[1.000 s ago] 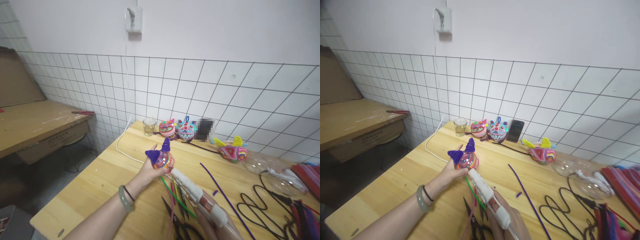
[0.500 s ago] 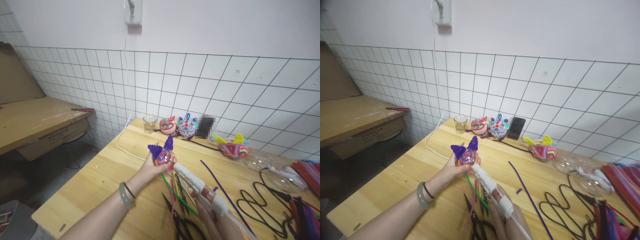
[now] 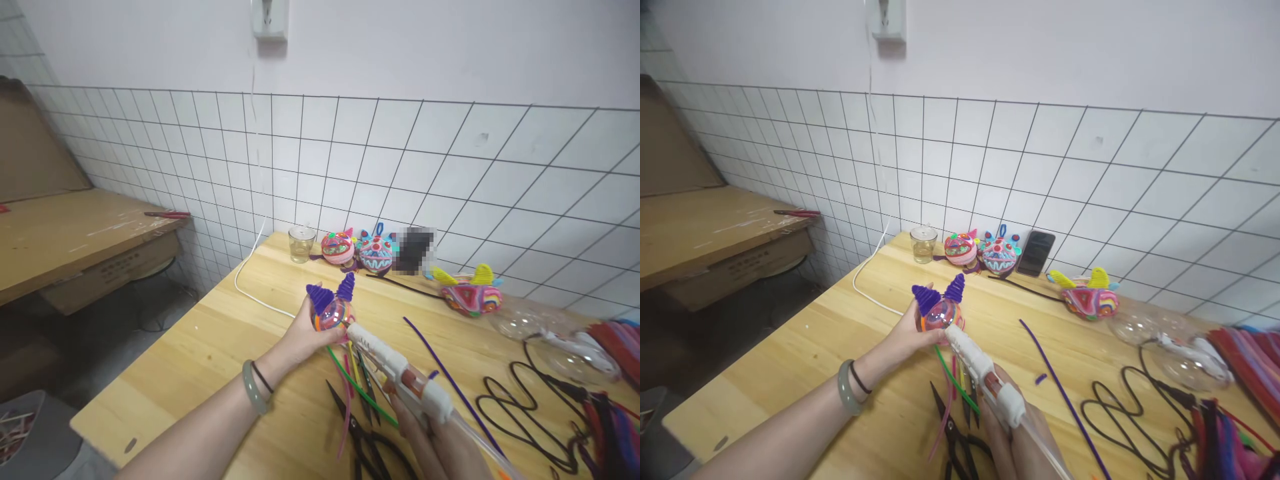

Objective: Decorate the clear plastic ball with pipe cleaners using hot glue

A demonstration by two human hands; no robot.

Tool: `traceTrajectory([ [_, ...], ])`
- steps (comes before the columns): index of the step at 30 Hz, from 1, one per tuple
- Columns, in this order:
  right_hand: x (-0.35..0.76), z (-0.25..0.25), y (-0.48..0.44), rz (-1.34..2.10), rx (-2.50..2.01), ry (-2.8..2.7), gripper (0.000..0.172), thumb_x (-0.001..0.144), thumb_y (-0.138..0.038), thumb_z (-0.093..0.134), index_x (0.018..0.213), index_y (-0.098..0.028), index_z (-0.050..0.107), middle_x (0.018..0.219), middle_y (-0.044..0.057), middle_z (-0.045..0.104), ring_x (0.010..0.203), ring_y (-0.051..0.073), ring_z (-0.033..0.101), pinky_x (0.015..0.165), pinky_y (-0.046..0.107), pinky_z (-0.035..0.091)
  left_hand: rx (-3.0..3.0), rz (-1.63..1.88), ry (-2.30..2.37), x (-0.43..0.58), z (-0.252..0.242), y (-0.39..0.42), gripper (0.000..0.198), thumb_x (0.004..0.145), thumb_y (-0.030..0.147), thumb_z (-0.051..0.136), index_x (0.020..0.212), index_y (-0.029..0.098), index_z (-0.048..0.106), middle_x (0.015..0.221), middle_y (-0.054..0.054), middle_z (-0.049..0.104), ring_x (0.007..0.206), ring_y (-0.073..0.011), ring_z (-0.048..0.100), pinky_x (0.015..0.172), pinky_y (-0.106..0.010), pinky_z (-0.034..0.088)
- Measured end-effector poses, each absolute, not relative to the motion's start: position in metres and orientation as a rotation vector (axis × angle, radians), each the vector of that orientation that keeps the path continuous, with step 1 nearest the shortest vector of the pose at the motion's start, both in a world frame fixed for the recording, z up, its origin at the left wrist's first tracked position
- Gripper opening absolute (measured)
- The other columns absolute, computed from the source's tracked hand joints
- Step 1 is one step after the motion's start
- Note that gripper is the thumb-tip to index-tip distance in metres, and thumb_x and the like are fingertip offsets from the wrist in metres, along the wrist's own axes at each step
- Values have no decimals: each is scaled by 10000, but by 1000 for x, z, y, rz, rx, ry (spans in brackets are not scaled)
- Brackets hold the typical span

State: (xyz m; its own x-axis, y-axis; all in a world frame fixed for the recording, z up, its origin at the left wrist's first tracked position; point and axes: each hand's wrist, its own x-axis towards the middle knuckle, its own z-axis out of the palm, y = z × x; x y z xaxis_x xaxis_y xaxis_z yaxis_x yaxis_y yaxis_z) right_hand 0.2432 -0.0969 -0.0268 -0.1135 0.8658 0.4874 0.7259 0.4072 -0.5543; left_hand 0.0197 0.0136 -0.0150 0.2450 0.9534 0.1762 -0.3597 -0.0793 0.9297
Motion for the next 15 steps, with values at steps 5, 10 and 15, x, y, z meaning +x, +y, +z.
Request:
traceTrajectory([
  [5, 245, -29, -95, 191, -1337, -1924, 412, 878, -434, 564, 1224, -210, 577, 1137, 94, 708, 1021, 262, 683, 881, 315, 547, 1171, 1266, 688, 20, -19, 16, 588, 614, 215, 828, 1103, 203, 501, 1103, -66, 631, 1014, -214, 603, 928, -366, 430],
  [10, 244, -25, -97, 215, -1338, -1931, 388, 889, -348, 542, 1259, -232, 559, 1202, 78, 676, 1080, 259, 653, 949, 329, 505, 1160, 1266, 706, 20, -17, 14, 602, 593, 225, 841, 1094, 198, 508, 1112, -72, 626, 1031, -234, 597, 942, -394, 423],
  [15, 244, -24, -97, 239, -1361, -1936, 399, 871, -313, 573, 1263, -240, 554, 1200, 75, 674, 1080, 270, 651, 976, 363, 489, 1130, 1250, 724, 19, -11, 11, 620, 575, 243, 852, 1093, 195, 515, 1056, -74, 649, 983, -250, 620, 927, -424, 431],
])
